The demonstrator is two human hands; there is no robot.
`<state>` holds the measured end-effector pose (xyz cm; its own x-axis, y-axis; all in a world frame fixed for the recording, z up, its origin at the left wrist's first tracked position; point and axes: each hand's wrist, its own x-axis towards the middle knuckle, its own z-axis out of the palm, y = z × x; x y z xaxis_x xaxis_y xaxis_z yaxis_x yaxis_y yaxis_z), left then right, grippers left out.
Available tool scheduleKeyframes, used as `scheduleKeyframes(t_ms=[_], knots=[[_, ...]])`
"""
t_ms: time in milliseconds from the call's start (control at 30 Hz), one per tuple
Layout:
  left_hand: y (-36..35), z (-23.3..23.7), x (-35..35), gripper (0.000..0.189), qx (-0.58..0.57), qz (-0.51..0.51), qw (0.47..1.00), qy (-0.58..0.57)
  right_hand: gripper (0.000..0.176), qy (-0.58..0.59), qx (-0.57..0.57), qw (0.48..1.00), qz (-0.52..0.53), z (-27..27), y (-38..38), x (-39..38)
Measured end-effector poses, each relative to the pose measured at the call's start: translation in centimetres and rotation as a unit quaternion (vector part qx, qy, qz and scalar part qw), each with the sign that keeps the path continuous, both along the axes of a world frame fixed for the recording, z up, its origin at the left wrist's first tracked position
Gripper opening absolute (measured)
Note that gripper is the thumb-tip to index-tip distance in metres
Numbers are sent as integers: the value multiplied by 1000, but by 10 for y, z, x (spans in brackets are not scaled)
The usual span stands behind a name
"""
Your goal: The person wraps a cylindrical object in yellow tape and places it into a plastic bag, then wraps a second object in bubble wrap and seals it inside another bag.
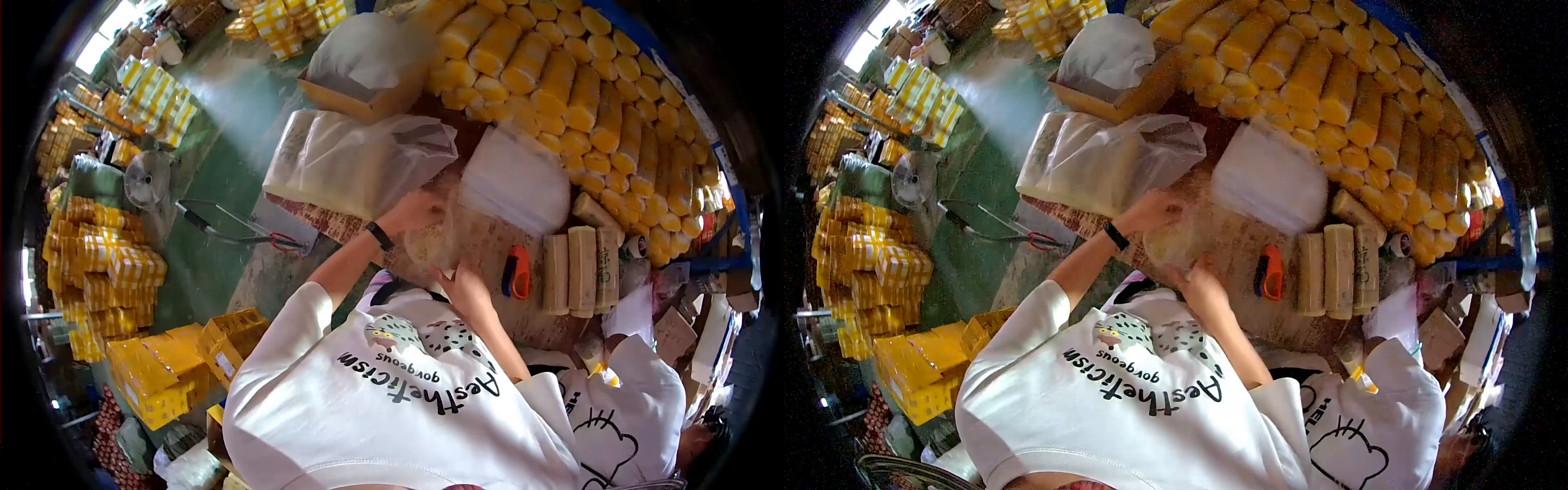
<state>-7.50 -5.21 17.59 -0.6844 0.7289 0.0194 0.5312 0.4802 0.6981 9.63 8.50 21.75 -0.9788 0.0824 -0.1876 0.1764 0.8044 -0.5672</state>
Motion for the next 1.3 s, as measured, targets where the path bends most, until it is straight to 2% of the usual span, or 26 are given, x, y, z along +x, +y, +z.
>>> scheduleKeyframes(t_ms=[33, 67, 133, 167, 233, 300, 333, 367, 400, 467, 533, 600, 633, 700, 733, 800, 900, 933, 1033, 1067, 1167, 1200, 1267, 1300], knots=[[1, -2, -2, 25, -14, -12, 1000, 3, 62, 6, 6, 1000, 9, 7, 0, -2], [2, -8, -1, 25, 23, -6, 1000, 17, 55, -1, -11, 1000, 19, 16, 0, -6], [4, -19, 4, 26, 99, 8, 994, 46, 48, 25, 11, 998, 49, -3, 2, -17], [4, -20, 8, 23, 100, 18, 993, 57, 45, 36, 22, 997, 65, -19, 4, -22], [3, -2, 15, 19, 101, 43, 991, 79, 39, 143, -42, 978, 146, -70, 31, -32], [-2, 17, 20, 18, 68, 83, 993, 51, 35, 121, -79, 979, 143, -63, 40, -42], [-6, 26, 23, 18, 51, 103, 993, 37, 33, 46, -85, 990, 98, -15, 37, -47], [-10, 31, 27, 17, 98, 116, 987, 53, 32, -29, -90, 994, 52, 28, 36, -48], [-14, 35, 33, 16, 145, 129, 978, 70, 26, -30, -109, 993, 42, 55, 37, -43], [-23, 67, 49, 16, 220, 157, 959, 83, 21, 93, -139, 985, 34, 84, 45, -28], [-33, 118, 72, 17, 273, 192, 940, 70, 17, 176, -162, 971, 1, 92, 54, -22], [-31, 122, 61, 10, 273, 240, 931, 30, 14, 214, -184, 958, -57, 96, 63, -25], [-32, 127, 64, 7, 270, 265, 926, 4, 13, 174, -225, 954, -97, 100, 67, -35], [-28, 137, 74, 4, 280, 240, 929, 43, 12, 129, -136, 980, -69, 121, 62, -43], [-29, 138, 84, 3, 278, 232, 930, 59, 12, 210, -143, 965, -59, 118, 60, -42], [-29, 135, 89, 3, 301, 235, 919, 97, 11, 257, -260, 925, -106, 105, 64, -35], [-28, 121, 87, 15, 298, 273, 915, 16, 13, 173, -198, 956, -130, 90, 69, -37], [-30, 112, 88, 22, 252, 261, 932, -2, 18, 240, -181, 949, -92, 83, 64, -38], [-31, 88, 101, 20, 276, 264, 913, -140, 19, 167, -181, 965, -90, 62, 69, -43], [-34, 84, 105, 13, 258, 268, 877, -305, 18, 122, -192, 970, -85, 55, 72, -45], [-21, 29, 110, 10, 379, 307, 773, -406, 27, 64, -175, 982, -40, 32, 77, -52], [-23, 45, 107, 10, 371, 285, 782, -412, 32, 43, -166, 985, -12, 44, 76, -53], [-24, 52, 100, 10, 312, 256, 836, -371, 42, 1, -148, 988, 41, 81, 74, -48], [-24, 53, 97, 11, 284, 240, 860, -348, 43, -28, -87, 991, 97, 80, 74, -47]])
